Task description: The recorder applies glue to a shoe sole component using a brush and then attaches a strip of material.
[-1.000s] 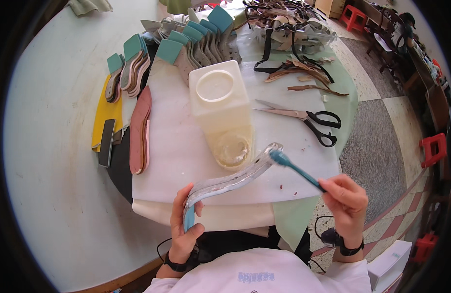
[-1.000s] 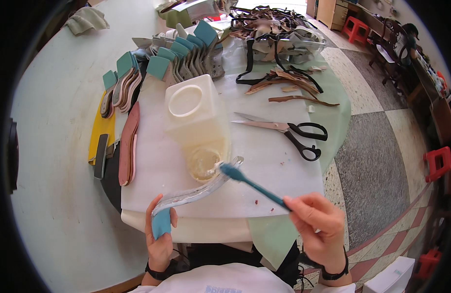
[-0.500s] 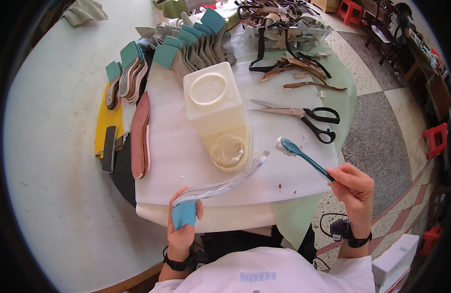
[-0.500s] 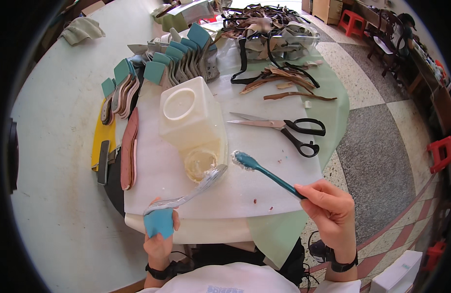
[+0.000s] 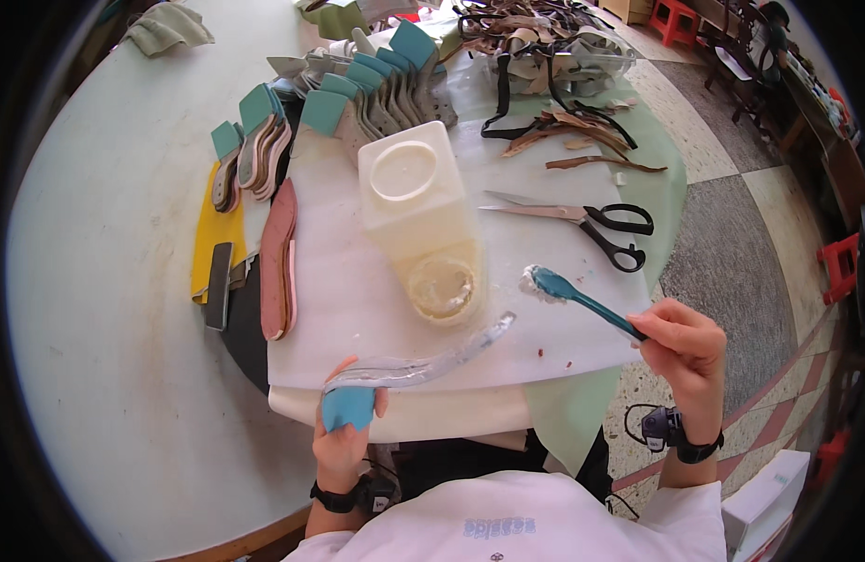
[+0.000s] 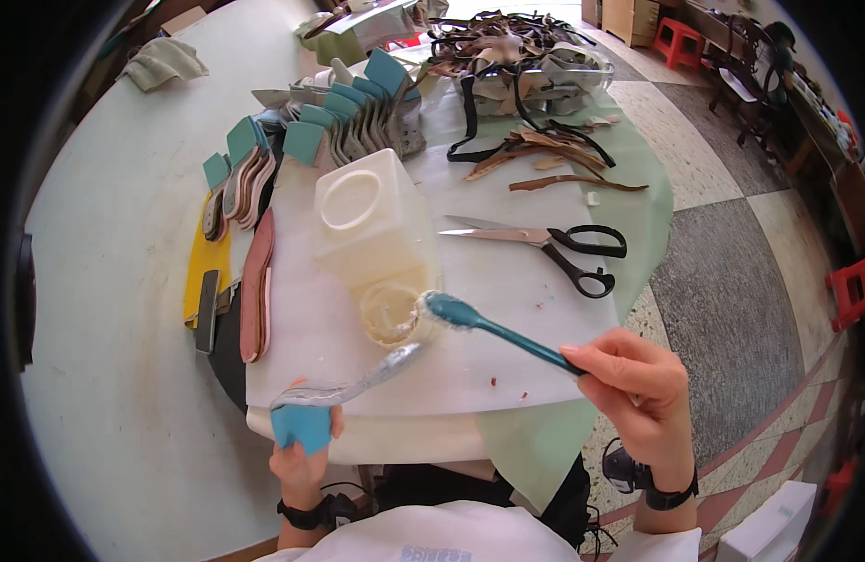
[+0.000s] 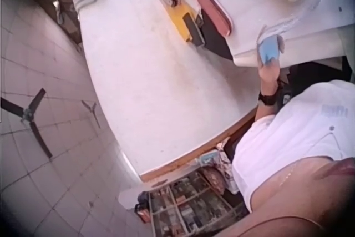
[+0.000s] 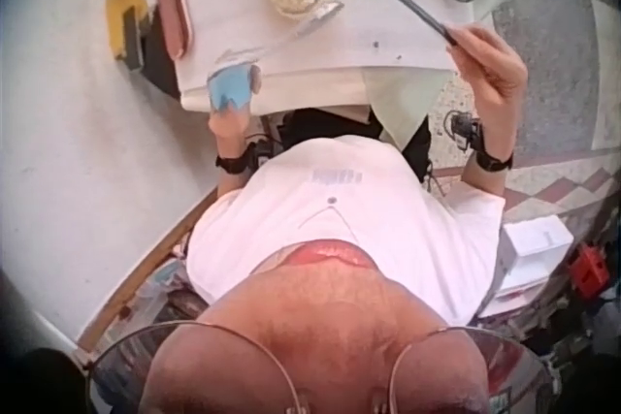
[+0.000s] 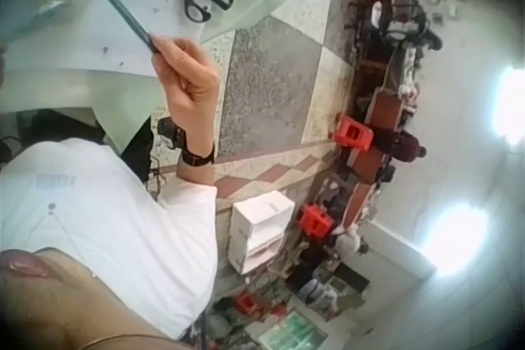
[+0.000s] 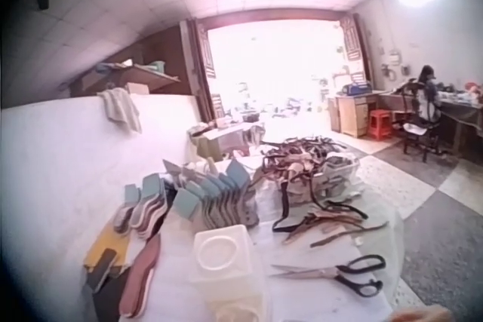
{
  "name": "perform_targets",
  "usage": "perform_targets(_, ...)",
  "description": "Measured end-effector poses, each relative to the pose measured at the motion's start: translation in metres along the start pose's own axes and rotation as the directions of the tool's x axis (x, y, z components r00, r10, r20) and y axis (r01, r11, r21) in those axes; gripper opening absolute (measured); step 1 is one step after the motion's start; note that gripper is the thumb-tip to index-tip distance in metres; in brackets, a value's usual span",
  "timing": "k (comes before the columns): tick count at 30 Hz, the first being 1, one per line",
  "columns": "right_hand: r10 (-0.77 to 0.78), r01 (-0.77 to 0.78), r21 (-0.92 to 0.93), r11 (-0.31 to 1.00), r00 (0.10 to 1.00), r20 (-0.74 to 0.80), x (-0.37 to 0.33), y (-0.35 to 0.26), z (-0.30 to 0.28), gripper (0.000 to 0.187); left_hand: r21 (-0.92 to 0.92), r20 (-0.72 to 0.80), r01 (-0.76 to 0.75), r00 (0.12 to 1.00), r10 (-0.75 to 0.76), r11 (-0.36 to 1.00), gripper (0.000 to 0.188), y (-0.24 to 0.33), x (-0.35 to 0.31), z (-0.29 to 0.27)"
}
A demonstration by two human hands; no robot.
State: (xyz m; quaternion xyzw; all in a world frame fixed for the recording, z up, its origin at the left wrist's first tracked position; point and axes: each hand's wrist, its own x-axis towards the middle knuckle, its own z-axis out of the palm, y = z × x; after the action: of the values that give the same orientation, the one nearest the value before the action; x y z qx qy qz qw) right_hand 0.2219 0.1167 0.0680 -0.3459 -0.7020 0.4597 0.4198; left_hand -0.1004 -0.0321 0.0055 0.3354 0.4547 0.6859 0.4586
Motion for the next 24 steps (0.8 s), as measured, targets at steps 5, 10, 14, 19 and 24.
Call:
perform_targets(5, -0.130, 0.121, 0.083, 0.989, 0.984, 0.119, 0.009, -0.001, 0.012, 0.034, -0.131, 0.056, 0.084, 0.995, -0.077, 0.988, 0.081, 0.001, 0.003, -0.007)
perform_targets(10, -0.129, 0.123, 0.057, 0.991, 0.984, 0.119, 0.003, 0.009, 0.016, 0.031, -0.247, 0.070, 0.226, 0.974, -0.215, 0.942, 0.076, 0.002, 0.009, -0.012)
perform_targets(14, -0.106, 0.089, 0.106, 0.990, 0.980, 0.168, -0.003, 0.010, 0.028, 0.029, -0.330, 0.047, 0.291, 0.955, -0.293, 0.898, 0.073, 0.016, 0.009, -0.002)
perform_targets(19, -0.046, 0.060, 0.310, 0.949, 0.998, -0.050, -0.006, 0.010, 0.040, 0.023, -0.425, 0.147, 0.383, 0.923, -0.355, 0.820, 0.071, 0.016, 0.011, -0.012)
perform_targets(24, 0.097, -0.035, 0.524, 0.851, 0.991, -0.091, -0.003, -0.002, 0.062, 0.025, -0.441, 0.207, 0.444, 0.896, -0.392, 0.780, 0.069, 0.020, 0.018, 0.003)
